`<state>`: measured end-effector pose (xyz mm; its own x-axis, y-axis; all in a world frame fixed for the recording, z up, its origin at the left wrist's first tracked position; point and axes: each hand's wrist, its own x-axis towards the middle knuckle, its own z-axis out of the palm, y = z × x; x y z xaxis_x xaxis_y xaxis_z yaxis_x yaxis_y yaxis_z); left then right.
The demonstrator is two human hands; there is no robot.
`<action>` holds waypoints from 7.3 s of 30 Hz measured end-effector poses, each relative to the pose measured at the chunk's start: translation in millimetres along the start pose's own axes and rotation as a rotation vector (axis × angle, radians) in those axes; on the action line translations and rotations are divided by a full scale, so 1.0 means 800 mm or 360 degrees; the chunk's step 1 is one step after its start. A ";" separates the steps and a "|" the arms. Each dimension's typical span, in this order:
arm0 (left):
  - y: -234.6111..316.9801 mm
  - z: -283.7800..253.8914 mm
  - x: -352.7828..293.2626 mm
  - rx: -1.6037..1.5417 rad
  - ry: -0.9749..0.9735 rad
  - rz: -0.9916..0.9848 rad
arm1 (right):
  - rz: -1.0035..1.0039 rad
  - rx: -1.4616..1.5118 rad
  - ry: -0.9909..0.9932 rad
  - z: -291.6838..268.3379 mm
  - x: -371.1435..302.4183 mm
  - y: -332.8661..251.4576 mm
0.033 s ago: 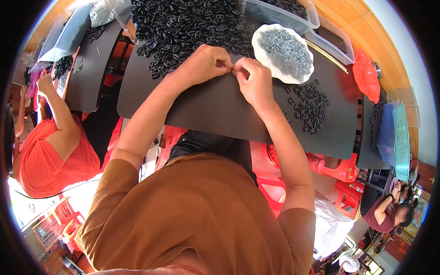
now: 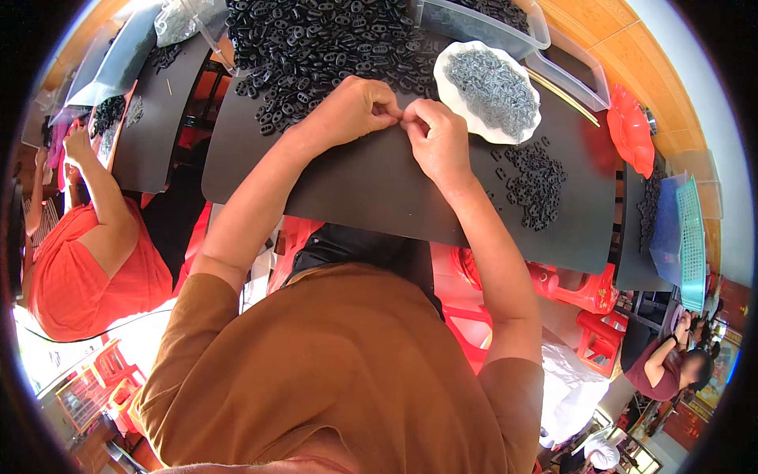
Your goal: The person repeatedly picks small black plastic rings and metal pins from piles on a table, inserts the pins into the rings, and places the assembled units back on the table. The process is continuous and repetitive throughout the clip.
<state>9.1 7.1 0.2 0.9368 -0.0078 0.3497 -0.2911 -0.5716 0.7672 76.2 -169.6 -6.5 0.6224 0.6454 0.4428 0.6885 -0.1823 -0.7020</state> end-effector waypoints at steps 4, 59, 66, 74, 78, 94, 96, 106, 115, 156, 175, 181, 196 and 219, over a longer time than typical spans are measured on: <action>-0.001 0.002 0.000 0.0054 -0.0021 -0.0001 | -0.0010 0.0020 0.0003 0.001 -0.002 -0.001; 0.023 -0.039 -0.017 0.0143 0.0060 -0.0242 | -0.0246 -0.0431 0.0017 -0.017 -0.003 -0.018; 0.021 -0.015 -0.016 0.0576 -0.0079 0.0040 | -0.0144 -0.0610 0.0222 -0.056 0.024 -0.012; 0.028 -0.024 0.004 0.0058 -0.0191 -0.0269 | 0.0127 -0.1123 -0.0163 -0.101 0.044 0.038; 0.020 -0.022 0.012 0.0030 -0.0106 -0.0277 | 0.0188 -0.1091 -0.0216 -0.097 0.048 0.046; 0.038 -0.004 0.005 0.0775 -0.0094 0.0102 | 0.0292 -0.0406 0.0168 -0.095 0.043 0.037; 0.039 0.002 0.000 0.0771 -0.0113 0.0058 | 0.0299 -0.0386 0.0185 -0.096 0.044 0.035; 0.027 0.011 0.017 0.0311 -0.0101 0.0110 | 0.0125 0.0021 0.0122 -0.063 0.028 0.016; 0.022 0.009 0.019 -0.1153 0.0027 -0.0513 | 0.0335 0.0615 -0.0231 -0.053 0.024 0.003; 0.027 0.014 0.015 -0.0731 0.0058 -0.0556 | 0.0380 0.0724 -0.0175 -0.055 0.027 0.010; 0.026 0.014 0.014 -0.0727 0.0135 -0.0557 | 0.0306 0.0706 -0.0062 -0.053 0.028 0.003; 0.027 0.011 0.014 -0.0665 0.0134 -0.0555 | 0.0256 0.0545 -0.0047 -0.050 0.028 -0.004; 0.028 0.014 0.012 -0.0609 0.0124 -0.0554 | 0.0193 0.0358 -0.0069 -0.050 0.026 0.001; 0.022 0.017 0.014 -0.0974 -0.0004 -0.0625 | 0.0231 0.0418 -0.0275 -0.059 0.026 -0.001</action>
<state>17.2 -14.2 10.2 0.9947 0.1016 -0.0140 0.0111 0.0292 0.9995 106.1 -191.1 30.0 0.6191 0.7468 0.2427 0.4640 -0.0985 -0.8803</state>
